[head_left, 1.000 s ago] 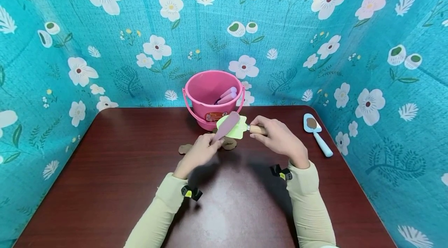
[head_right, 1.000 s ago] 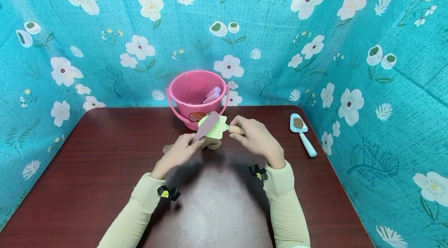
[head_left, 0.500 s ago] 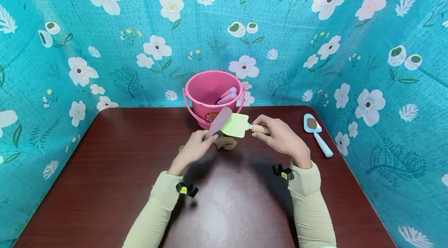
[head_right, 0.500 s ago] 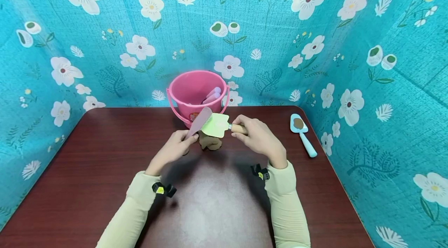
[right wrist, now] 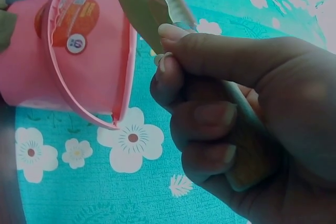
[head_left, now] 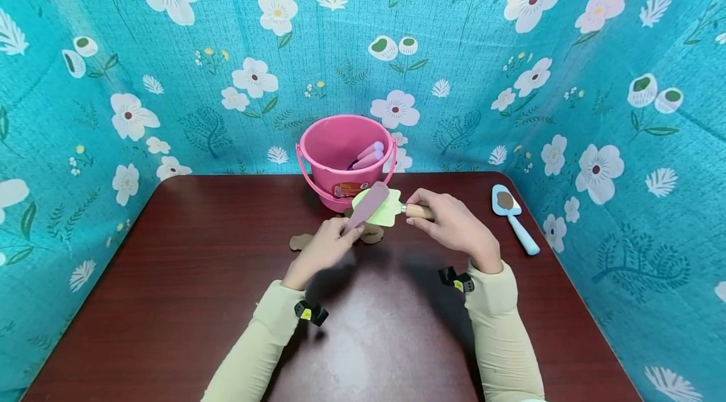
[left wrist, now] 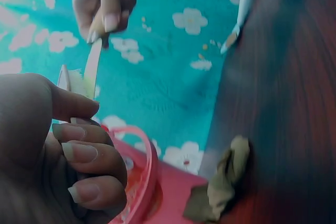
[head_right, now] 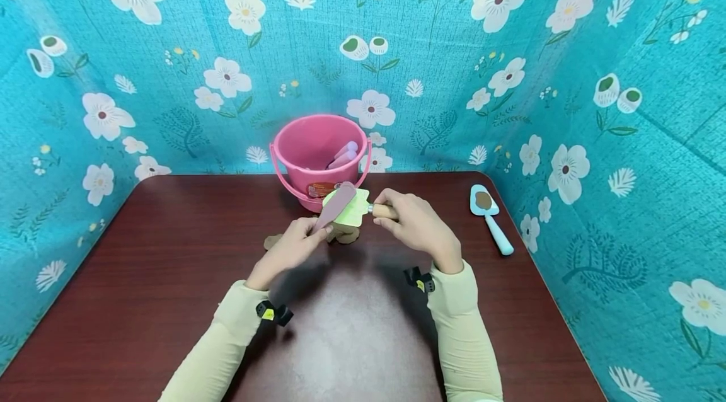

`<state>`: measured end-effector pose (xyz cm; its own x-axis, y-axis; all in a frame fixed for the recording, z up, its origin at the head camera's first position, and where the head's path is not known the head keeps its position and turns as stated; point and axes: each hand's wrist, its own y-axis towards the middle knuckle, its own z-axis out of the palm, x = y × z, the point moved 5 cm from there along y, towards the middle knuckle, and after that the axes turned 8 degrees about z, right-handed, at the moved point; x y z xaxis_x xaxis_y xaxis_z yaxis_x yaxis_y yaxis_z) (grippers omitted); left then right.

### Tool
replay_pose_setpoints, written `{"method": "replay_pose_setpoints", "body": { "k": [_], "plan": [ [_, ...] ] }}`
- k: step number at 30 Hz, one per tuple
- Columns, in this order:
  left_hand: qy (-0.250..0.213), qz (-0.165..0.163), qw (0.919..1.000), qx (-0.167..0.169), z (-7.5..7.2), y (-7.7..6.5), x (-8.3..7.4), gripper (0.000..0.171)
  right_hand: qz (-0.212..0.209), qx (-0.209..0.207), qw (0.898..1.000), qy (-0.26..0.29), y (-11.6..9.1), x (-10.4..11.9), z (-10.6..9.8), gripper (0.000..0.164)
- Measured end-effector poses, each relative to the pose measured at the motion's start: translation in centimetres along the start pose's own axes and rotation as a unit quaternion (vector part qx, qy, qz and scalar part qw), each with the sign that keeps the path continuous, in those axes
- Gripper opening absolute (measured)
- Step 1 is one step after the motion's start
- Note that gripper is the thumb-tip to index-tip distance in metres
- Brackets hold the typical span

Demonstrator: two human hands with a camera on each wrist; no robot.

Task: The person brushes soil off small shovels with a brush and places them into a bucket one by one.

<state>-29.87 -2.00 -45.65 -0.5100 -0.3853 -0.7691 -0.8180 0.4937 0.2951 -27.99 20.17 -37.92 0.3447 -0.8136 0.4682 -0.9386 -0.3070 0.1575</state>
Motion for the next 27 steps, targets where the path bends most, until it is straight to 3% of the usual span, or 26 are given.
{"method": "replay_pose_setpoints", "body": {
  "k": [6, 10, 14, 19, 23, 27],
  "plan": [
    [0.031, -0.045, 0.9982, -0.026, -1.4, 0.1, 2.4, 0.032, 0.007, -0.004, 1.0, -0.004, -0.1, -0.3, -0.4, 0.027],
    [0.051, -0.064, 0.9961, -0.033, -1.9, 0.1, 3.0, 0.033, 0.009, 0.003, 1.0, 0.002, 0.0, -0.4, -0.3, 0.025],
    [0.017, -0.04, 0.9986, -0.03, -1.4, 0.1, 2.0, 0.032, 0.008, 0.012, 1.0, 0.013, 0.1, -0.5, 0.1, 0.025],
    [-0.033, 0.009, 0.9993, 0.015, 0.5, 0.1, -0.3, 0.034, -0.004, 0.017, 1.0, 0.015, 0.4, -0.2, 0.7, 0.024],
    [-0.037, 0.013, 0.9982, 0.046, 1.6, 0.0, -1.2, 0.029, -0.01, 0.016, 1.0, 0.006, 0.4, 0.1, 0.8, 0.025],
    [-0.028, 0.002, 0.9987, 0.042, 1.4, 0.0, -0.6, 0.031, 0.0, 0.014, 1.0, -0.001, 0.3, -0.1, 0.7, 0.026]
  ]
}}
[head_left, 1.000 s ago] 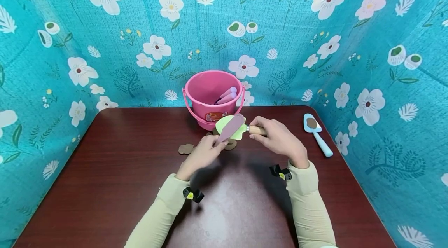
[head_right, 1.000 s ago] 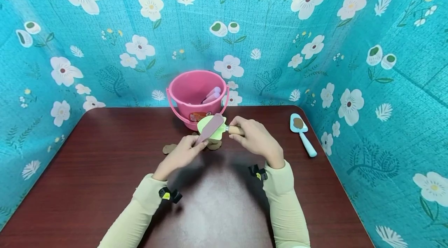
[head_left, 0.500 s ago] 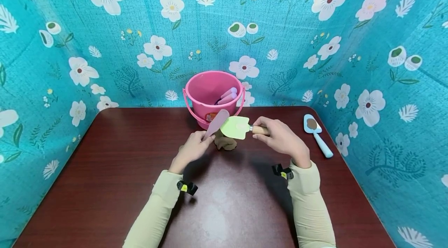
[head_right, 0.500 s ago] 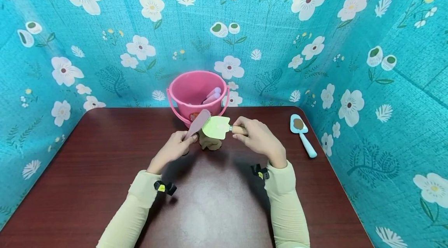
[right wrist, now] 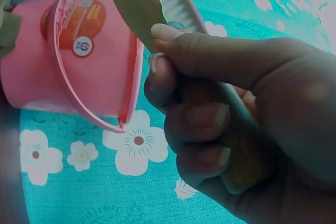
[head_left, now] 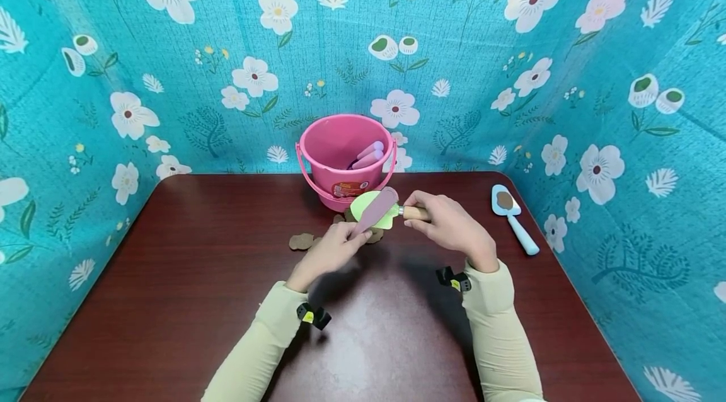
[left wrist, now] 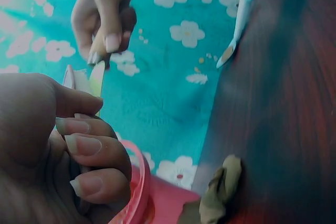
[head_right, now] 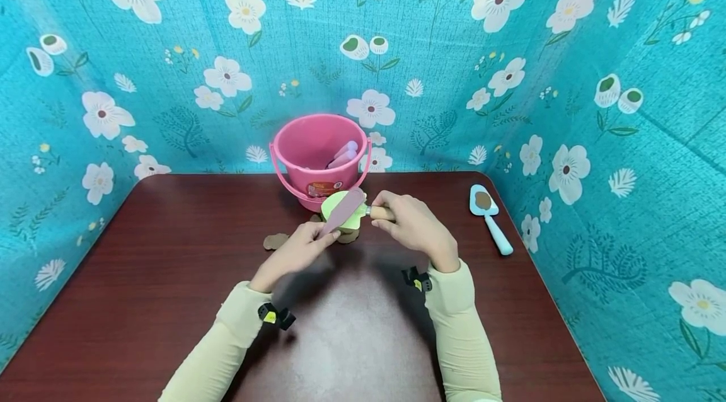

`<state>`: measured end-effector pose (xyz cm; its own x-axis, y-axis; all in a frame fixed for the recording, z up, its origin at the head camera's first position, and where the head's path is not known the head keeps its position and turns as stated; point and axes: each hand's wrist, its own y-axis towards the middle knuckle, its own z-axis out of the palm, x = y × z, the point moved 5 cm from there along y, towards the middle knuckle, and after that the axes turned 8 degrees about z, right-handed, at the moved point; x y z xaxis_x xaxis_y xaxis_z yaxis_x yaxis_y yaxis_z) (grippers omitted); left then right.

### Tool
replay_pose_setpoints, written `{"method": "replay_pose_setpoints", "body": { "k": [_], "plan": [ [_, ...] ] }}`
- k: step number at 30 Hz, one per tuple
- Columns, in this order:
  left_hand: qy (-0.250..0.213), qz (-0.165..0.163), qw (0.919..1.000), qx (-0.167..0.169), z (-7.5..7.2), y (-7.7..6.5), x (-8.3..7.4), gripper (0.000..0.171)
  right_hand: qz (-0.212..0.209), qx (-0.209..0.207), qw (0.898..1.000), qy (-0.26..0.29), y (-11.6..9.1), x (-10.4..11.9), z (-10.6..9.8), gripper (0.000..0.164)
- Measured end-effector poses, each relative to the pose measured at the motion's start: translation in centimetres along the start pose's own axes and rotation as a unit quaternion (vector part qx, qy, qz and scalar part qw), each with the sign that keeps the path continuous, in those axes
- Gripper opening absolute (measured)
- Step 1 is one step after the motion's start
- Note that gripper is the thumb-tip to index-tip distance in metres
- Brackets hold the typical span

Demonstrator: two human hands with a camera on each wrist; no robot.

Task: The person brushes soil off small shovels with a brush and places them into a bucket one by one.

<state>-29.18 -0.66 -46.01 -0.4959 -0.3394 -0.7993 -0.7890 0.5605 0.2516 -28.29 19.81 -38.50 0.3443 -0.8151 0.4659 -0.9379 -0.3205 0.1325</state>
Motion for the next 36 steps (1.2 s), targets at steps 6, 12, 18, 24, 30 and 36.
{"method": "replay_pose_setpoints", "body": {
  "k": [6, 12, 18, 24, 30, 36],
  "plan": [
    [0.008, -0.031, 0.9991, -0.029, -1.9, -0.3, 2.0, 0.035, 0.01, -0.007, 1.0, -0.001, -0.4, -0.3, -0.4, 0.027],
    [0.023, -0.076, 0.9959, -0.044, -3.4, -0.8, 3.8, 0.033, 0.016, -0.009, 1.0, 0.013, -0.9, -0.6, -0.8, 0.024],
    [-0.005, -0.085, 0.9956, -0.038, -3.7, -0.8, 4.6, 0.034, 0.006, -0.035, 0.996, 0.081, -1.0, -1.1, -2.1, 0.022],
    [0.01, -0.09, 0.995, -0.04, -3.8, -0.6, 4.7, 0.038, 0.016, -0.07, 0.992, 0.099, 1.9, -0.9, -3.1, 0.026],
    [0.034, -0.097, 0.9941, -0.035, -3.8, -0.6, 4.8, 0.036, 0.013, -0.036, 0.997, 0.071, 8.3, 0.8, -2.6, 0.033],
    [0.045, -0.095, 0.9938, -0.036, -3.9, -0.6, 4.5, 0.037, 0.016, 0.008, 0.999, 0.045, 14.0, 2.8, -1.0, 0.032]
  ]
}}
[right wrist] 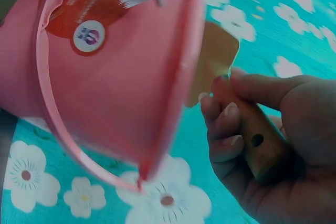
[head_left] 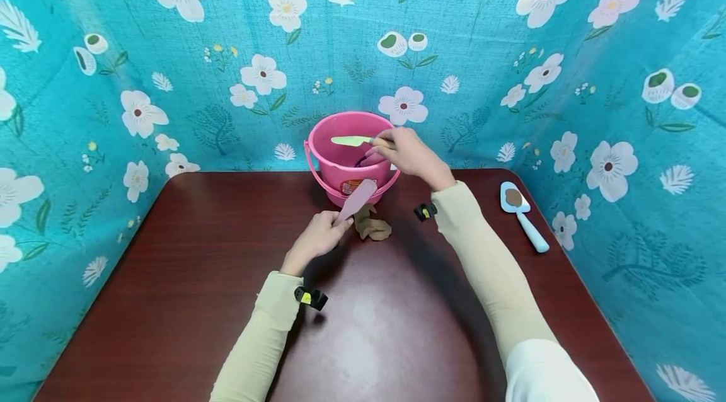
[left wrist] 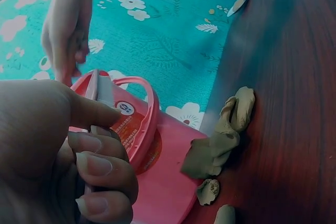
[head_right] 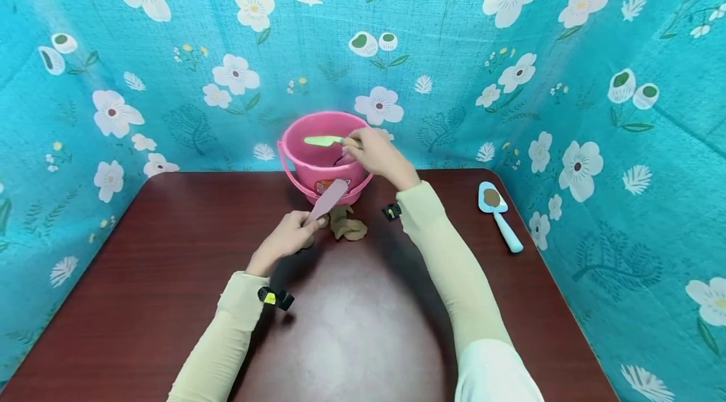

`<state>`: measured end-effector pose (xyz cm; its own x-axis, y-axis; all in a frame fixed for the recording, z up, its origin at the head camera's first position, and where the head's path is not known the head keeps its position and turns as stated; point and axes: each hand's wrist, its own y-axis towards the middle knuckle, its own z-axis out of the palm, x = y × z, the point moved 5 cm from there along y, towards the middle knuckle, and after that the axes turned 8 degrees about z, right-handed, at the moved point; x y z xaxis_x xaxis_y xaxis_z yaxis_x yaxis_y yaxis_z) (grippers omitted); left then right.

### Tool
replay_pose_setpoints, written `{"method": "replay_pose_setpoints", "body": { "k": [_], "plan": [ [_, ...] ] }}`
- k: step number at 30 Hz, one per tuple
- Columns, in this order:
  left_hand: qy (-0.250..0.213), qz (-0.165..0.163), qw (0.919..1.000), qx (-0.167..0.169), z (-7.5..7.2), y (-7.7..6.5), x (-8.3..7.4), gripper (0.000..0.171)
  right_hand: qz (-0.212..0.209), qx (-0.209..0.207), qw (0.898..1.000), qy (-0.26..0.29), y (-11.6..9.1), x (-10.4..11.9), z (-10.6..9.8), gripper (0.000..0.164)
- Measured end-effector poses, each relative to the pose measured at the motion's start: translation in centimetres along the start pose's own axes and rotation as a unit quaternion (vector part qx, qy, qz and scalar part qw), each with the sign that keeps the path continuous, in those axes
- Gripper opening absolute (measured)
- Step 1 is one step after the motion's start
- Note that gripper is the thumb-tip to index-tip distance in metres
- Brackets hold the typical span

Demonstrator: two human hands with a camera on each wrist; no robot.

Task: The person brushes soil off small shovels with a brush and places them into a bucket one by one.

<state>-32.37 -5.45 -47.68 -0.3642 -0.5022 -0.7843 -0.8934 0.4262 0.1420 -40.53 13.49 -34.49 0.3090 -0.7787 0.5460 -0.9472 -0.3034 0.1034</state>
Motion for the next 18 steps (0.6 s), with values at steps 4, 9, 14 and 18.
{"method": "replay_pose_setpoints", "body": {
  "k": [4, 9, 14, 18],
  "plan": [
    [0.012, 0.002, 0.9999, 0.004, 0.0, 0.0, 0.1, 0.038, 0.009, 0.037, 0.999, -0.002, 2.7, 0.9, 1.6, 0.033],
    [0.026, -0.013, 0.9995, 0.01, 0.0, 0.0, 0.4, 0.038, 0.008, 0.073, 0.996, -0.045, 4.8, 1.6, 3.2, 0.027],
    [0.03, -0.022, 0.9993, 0.011, 0.0, 0.0, 0.5, 0.038, 0.011, 0.115, 0.988, -0.101, 6.1, 1.7, 4.8, 0.02],
    [0.035, -0.02, 0.9991, 0.015, 0.2, 0.0, 0.7, 0.039, 0.013, 0.158, 0.979, -0.132, 6.5, 1.8, 5.9, 0.019]
  ]
}}
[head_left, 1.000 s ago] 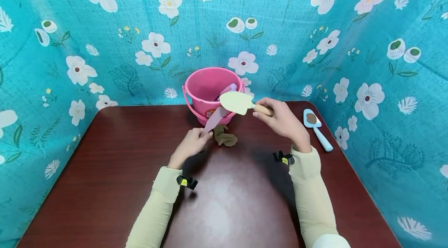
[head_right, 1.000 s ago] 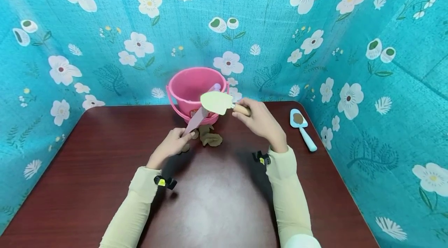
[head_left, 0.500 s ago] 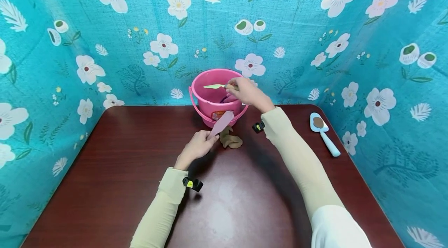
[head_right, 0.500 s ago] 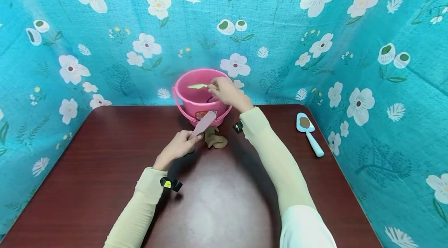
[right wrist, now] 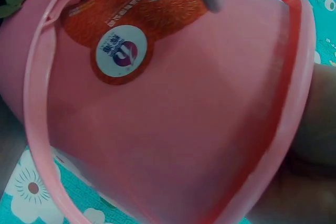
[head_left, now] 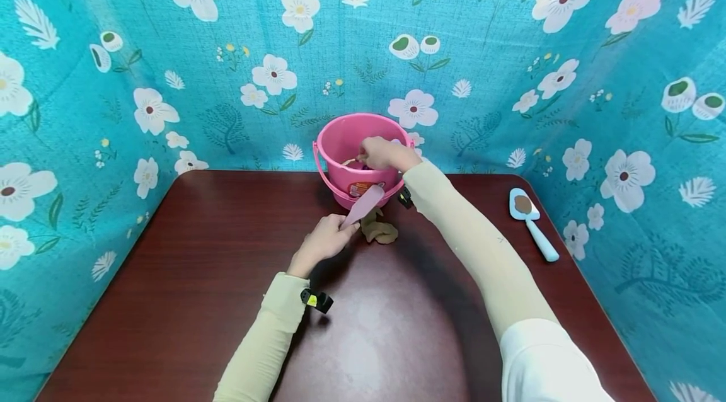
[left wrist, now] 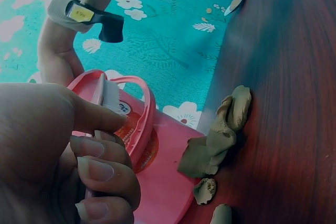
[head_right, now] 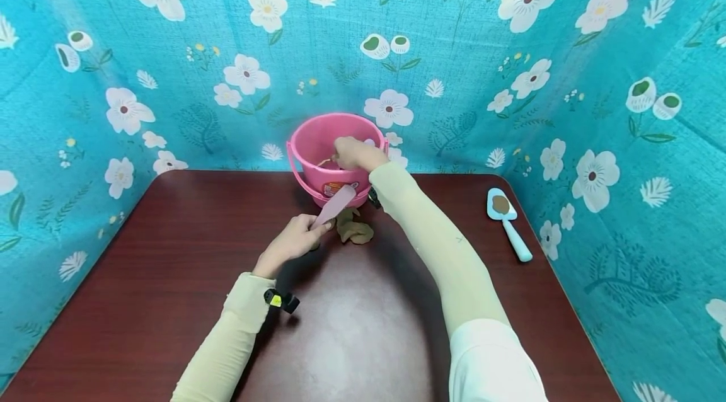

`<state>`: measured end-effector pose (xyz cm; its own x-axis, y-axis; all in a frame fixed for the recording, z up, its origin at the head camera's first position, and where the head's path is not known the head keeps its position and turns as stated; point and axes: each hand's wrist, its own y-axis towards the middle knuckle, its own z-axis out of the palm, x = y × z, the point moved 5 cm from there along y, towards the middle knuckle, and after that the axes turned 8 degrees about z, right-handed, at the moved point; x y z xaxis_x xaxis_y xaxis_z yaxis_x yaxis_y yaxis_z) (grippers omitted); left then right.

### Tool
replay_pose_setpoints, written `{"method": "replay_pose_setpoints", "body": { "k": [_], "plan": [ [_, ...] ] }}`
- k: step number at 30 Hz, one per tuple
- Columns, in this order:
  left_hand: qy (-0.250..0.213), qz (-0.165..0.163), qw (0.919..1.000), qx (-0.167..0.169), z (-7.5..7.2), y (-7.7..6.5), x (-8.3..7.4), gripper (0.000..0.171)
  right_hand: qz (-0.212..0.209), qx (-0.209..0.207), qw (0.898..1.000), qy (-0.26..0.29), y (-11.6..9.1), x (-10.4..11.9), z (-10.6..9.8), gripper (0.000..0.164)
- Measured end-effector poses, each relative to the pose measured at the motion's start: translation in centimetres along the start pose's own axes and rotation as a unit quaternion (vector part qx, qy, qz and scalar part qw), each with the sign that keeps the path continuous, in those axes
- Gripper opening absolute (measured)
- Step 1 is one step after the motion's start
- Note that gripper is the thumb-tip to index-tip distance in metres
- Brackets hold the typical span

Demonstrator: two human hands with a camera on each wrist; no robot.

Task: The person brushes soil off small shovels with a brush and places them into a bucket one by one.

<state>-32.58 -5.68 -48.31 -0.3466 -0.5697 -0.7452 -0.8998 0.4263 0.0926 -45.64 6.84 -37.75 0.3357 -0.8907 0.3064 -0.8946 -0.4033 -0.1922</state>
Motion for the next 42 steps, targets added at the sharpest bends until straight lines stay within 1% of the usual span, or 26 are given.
{"method": "replay_pose_setpoints", "body": {
  "k": [3, 5, 9, 11, 13, 16, 17, 19, 20, 23, 25, 27, 29, 32, 35, 36, 37, 38, 40, 42],
  "plan": [
    [0.006, 0.002, 1.0, 0.003, 0.4, 0.1, 0.0, 0.04, 0.009, 0.026, 1.0, -0.005, -0.2, -0.2, 0.3, 0.02],
    [0.003, 0.003, 1.0, 0.004, 0.6, 0.1, -0.1, 0.039, 0.018, 0.04, 0.999, 0.002, -0.4, -0.5, 0.4, 0.02],
    [0.0, 0.004, 1.0, 0.006, 0.7, 0.1, -0.1, 0.035, 0.022, 0.053, 0.998, 0.017, -0.9, -1.0, 0.2, 0.024],
    [-0.001, 0.002, 1.0, 0.006, 0.7, 0.1, -0.1, 0.034, 0.007, 0.046, 0.999, 0.022, -1.3, -1.1, -0.1, 0.024],
    [-0.001, 0.0, 1.0, 0.005, 0.7, 0.0, 0.0, 0.035, -0.021, 0.028, 0.999, 0.027, -1.8, -1.1, -0.6, 0.024],
    [-0.001, -0.001, 1.0, 0.004, 0.6, 0.0, 0.2, 0.038, -0.066, -0.021, 0.996, 0.05, -3.1, -1.3, -1.8, 0.025],
    [-0.001, -0.001, 1.0, 0.003, 0.6, 0.0, 0.3, 0.039, -0.081, -0.041, 0.994, 0.062, -3.6, -1.5, -2.2, 0.025],
    [-0.001, 0.0, 1.0, 0.002, 0.6, 0.0, 0.4, 0.038, -0.107, -0.098, 0.986, 0.078, -5.0, -2.1, -3.2, 0.027],
    [-0.003, 0.001, 1.0, 0.002, 0.6, 0.0, 0.4, 0.037, -0.115, -0.126, 0.981, 0.09, -5.8, -2.5, -3.7, 0.028],
    [-0.008, 0.004, 1.0, -0.002, 0.5, 0.0, 0.4, 0.032, -0.142, -0.225, 0.958, 0.102, -8.5, -4.7, -5.0, 0.027],
    [-0.014, 0.007, 0.9999, -0.004, 0.5, 0.0, 0.4, 0.03, -0.138, -0.28, 0.943, 0.112, -10.5, -6.9, -5.4, 0.025],
    [-0.018, 0.008, 0.9998, -0.004, 0.4, 0.1, 0.3, 0.028, -0.115, -0.32, 0.933, 0.12, -12.5, -9.8, -5.4, 0.024],
    [-0.024, 0.007, 0.9997, -0.004, 0.4, 0.1, 0.4, 0.028, -0.069, -0.347, 0.927, 0.124, -14.5, -13.2, -4.7, 0.024],
    [-0.033, 0.004, 0.9994, -0.003, 0.4, 0.1, 0.3, 0.029, 0.015, -0.389, 0.914, 0.114, -17.6, -19.0, -2.8, 0.024],
    [-0.042, 0.005, 0.9991, -0.002, 0.3, 0.0, 0.1, 0.03, 0.1, -0.422, 0.896, 0.096, -20.5, -24.4, -0.4, 0.026],
    [-0.046, 0.007, 0.9989, -0.001, 0.3, 0.0, 0.0, 0.03, 0.131, -0.42, 0.893, 0.092, -21.4, -25.9, 0.5, 0.027],
    [-0.047, 0.01, 0.9988, -0.002, 0.3, 0.0, 0.0, 0.03, 0.162, -0.409, 0.893, 0.088, -22.1, -27.3, 1.4, 0.03],
    [-0.047, 0.011, 0.9988, -0.002, 0.2, 0.0, -0.1, 0.03, 0.189, -0.394, 0.896, 0.083, -22.7, -28.5, 2.3, 0.032],
    [-0.045, 0.012, 0.9989, -0.003, 0.3, -0.1, -0.2, 0.028, 0.241, -0.335, 0.908, 0.073, -23.7, -30.5, 4.1, 0.038],
    [-0.041, 0.013, 0.9991, -0.003, 0.3, -0.1, -0.3, 0.026, 0.279, -0.264, 0.921, 0.063, -24.3, -31.9, 5.7, 0.044]
  ]
}}
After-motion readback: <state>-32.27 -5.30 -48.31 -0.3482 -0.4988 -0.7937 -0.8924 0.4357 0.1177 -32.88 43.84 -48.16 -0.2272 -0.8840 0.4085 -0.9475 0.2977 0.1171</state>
